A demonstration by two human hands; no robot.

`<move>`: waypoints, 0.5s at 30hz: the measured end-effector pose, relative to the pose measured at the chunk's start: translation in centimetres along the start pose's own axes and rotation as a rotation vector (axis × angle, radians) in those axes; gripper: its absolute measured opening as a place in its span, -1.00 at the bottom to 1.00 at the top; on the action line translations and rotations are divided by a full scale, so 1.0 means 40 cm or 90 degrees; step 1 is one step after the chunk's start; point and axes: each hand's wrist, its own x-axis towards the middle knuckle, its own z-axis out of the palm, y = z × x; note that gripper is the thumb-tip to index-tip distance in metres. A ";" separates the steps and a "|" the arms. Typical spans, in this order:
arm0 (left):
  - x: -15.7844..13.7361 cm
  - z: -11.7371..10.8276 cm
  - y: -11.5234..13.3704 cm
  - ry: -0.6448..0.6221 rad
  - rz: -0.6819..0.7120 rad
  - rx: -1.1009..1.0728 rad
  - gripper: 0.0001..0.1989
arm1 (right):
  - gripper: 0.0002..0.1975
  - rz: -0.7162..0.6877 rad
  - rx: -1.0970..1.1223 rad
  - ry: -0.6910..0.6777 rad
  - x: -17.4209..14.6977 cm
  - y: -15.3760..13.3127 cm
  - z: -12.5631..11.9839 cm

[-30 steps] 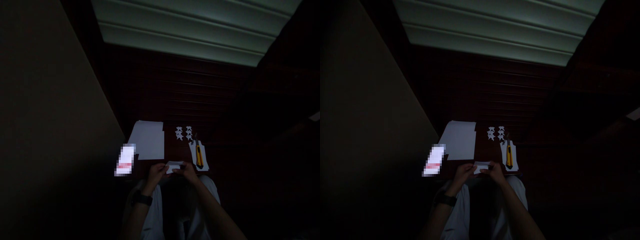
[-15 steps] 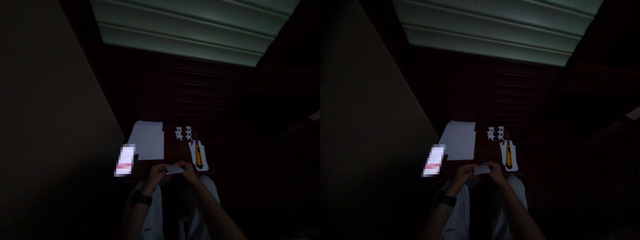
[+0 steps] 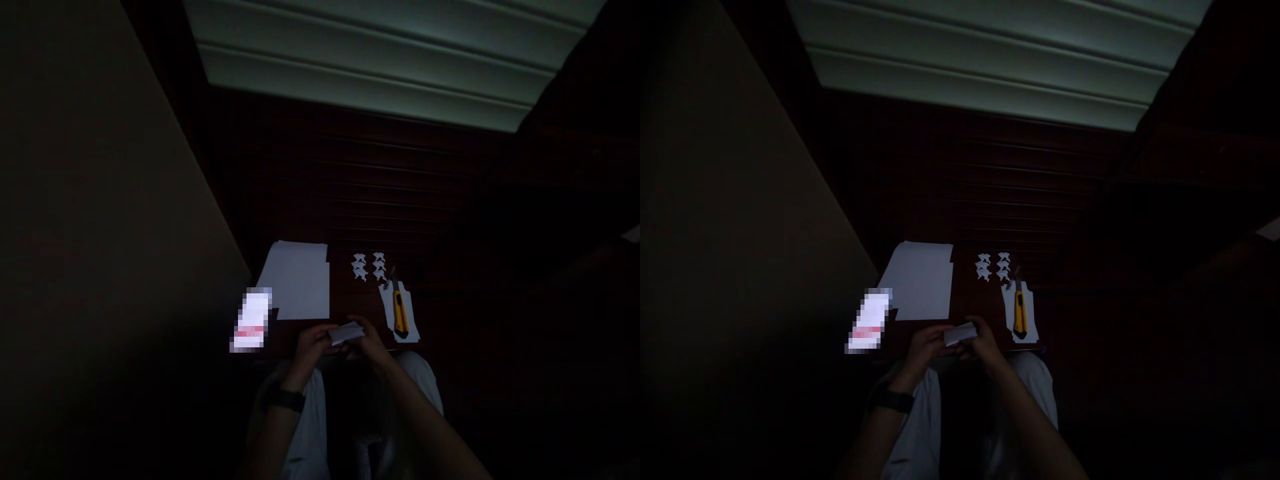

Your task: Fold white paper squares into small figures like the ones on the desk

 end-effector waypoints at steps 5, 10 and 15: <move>0.001 -0.003 -0.004 0.007 0.012 -0.002 -0.61 | -0.45 0.003 0.048 0.061 0.003 0.005 0.033; 0.004 -0.004 -0.004 0.026 0.028 0.014 -0.63 | -0.36 0.020 0.074 0.098 0.006 -0.001 0.039; 0.002 -0.007 0.000 0.050 0.054 0.038 -0.63 | -0.39 0.049 0.099 0.082 -0.012 0.011 0.071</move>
